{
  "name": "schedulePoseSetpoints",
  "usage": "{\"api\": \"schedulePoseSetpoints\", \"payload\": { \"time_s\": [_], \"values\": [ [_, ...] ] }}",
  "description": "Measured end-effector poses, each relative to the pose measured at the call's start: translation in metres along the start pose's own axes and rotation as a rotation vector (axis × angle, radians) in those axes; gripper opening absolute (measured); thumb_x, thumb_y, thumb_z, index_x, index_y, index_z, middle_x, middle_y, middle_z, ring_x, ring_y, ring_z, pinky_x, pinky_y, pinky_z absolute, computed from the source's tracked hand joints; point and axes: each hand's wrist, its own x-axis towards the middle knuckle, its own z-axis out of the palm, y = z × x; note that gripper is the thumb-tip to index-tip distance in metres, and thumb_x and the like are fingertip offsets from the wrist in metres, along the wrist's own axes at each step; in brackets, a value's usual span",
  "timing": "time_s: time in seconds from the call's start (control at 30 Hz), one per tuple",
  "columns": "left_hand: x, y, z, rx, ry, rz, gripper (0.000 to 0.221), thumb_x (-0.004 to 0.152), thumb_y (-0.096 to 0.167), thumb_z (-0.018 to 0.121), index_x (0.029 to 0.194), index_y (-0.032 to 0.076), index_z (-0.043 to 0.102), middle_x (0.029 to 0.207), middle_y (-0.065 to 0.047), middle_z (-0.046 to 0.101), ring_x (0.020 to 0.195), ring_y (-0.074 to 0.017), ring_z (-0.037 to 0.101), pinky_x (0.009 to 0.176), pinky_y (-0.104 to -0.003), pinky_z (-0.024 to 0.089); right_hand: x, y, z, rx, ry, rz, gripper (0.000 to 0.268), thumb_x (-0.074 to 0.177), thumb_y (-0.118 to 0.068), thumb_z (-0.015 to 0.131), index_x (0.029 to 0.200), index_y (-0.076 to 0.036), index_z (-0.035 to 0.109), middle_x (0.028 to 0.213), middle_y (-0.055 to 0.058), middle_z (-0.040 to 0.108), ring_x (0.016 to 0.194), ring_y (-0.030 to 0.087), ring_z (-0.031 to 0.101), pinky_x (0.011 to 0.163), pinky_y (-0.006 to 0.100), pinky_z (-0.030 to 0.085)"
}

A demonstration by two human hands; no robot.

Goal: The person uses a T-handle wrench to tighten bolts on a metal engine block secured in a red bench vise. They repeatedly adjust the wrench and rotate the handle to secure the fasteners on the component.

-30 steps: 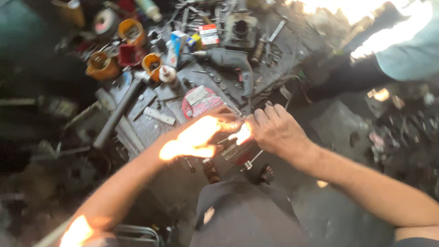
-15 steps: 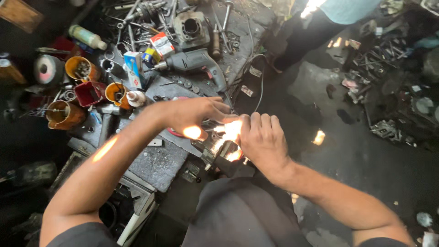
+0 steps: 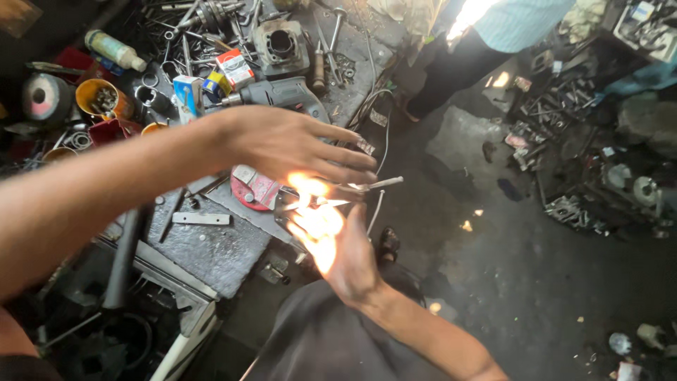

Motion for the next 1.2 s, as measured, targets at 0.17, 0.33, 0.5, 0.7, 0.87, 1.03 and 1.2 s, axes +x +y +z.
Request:
{"api": "schedulePoseSetpoints", "payload": {
  "time_s": [0.17, 0.33, 0.5, 0.7, 0.87, 1.03, 1.2],
  "values": [
    [0.030, -0.036, 0.020, -0.291, 0.037, 0.311, 0.066, 0.083, 0.045, 0.069, 0.132, 0.004, 0.056, 0.147, -0.016, 0.051, 0.144, -0.0308, 0.042, 0.117, -0.049, 0.036, 0.018, 0.004, 0.026, 0.278, -0.096, 0.000, 0.098, 0.098, -0.071, 0.016, 0.156, 0.007, 0.025, 0.152, 0.025, 0.048, 0.146, 0.036, 0.042, 0.125, 0.047, 0.032],
    [0.042, -0.050, 0.040, -0.288, 0.110, 0.436, 0.057, 0.078, 0.058, 0.068, 0.105, 0.009, 0.060, 0.123, -0.014, 0.063, 0.139, -0.0335, 0.050, 0.117, -0.052, 0.037, 0.022, 0.003, 0.019, 0.263, -0.089, 0.022, 0.095, 0.098, -0.075, 0.018, 0.148, 0.004, 0.033, 0.101, 0.017, 0.062, 0.105, 0.033, 0.062, 0.117, 0.051, 0.041],
    [0.029, -0.035, 0.055, -0.338, 0.143, 0.201, 0.060, 0.077, 0.064, 0.069, 0.098, 0.009, 0.061, 0.103, -0.013, 0.065, 0.110, -0.0351, 0.062, 0.113, -0.056, 0.039, 0.020, -0.022, -0.009, -0.006, -0.172, 0.234, 0.078, 0.108, -0.068, 0.032, 0.133, 0.006, 0.039, 0.066, -0.001, 0.037, 0.062, 0.019, 0.049, 0.081, 0.046, 0.050],
    [0.015, 0.077, 0.022, -0.143, 0.174, -0.856, 0.053, 0.075, 0.047, 0.072, 0.110, 0.008, 0.065, 0.101, -0.012, 0.067, 0.095, -0.0336, 0.064, 0.093, -0.050, 0.050, 0.066, -0.140, -0.004, -0.478, -0.602, 1.033, 0.044, 0.105, -0.044, 0.053, 0.135, -0.012, 0.056, 0.062, -0.007, 0.038, 0.053, 0.011, 0.040, 0.053, 0.031, 0.041],
    [0.123, 0.176, 0.030, -0.171, 0.008, -2.039, 0.027, 0.092, 0.033, 0.066, 0.100, 0.008, 0.066, 0.084, -0.012, 0.068, 0.076, -0.0313, 0.069, 0.064, -0.043, 0.054, 0.145, -0.168, 0.045, -2.183, -1.028, 0.411, 0.060, 0.101, -0.055, 0.044, 0.090, -0.006, 0.077, 0.070, 0.017, 0.073, 0.058, 0.025, 0.066, 0.061, 0.042, 0.052],
    [0.213, 0.178, 0.044, -0.256, 0.730, -2.419, 0.019, 0.103, 0.023, 0.061, 0.110, 0.007, 0.070, 0.073, -0.007, 0.070, 0.064, -0.0241, 0.072, 0.058, -0.034, 0.055, 0.170, -0.123, 0.076, -2.381, -1.557, -0.494, 0.042, 0.105, -0.047, 0.053, 0.096, -0.016, 0.079, 0.064, 0.016, 0.067, 0.055, 0.034, 0.061, 0.058, 0.047, 0.049],
    [0.243, 0.132, 0.067, -0.932, 2.028, -2.118, 0.027, 0.106, 0.024, 0.059, 0.120, 0.004, 0.072, 0.070, 0.002, 0.060, 0.062, -0.0078, 0.060, 0.062, -0.030, 0.058, 0.203, -0.084, 0.074, -1.658, -2.004, -0.863, 0.008, 0.092, -0.022, 0.067, 0.093, -0.017, 0.074, 0.048, 0.009, 0.055, 0.048, 0.031, 0.055, 0.056, 0.046, 0.047]
  ]
}}
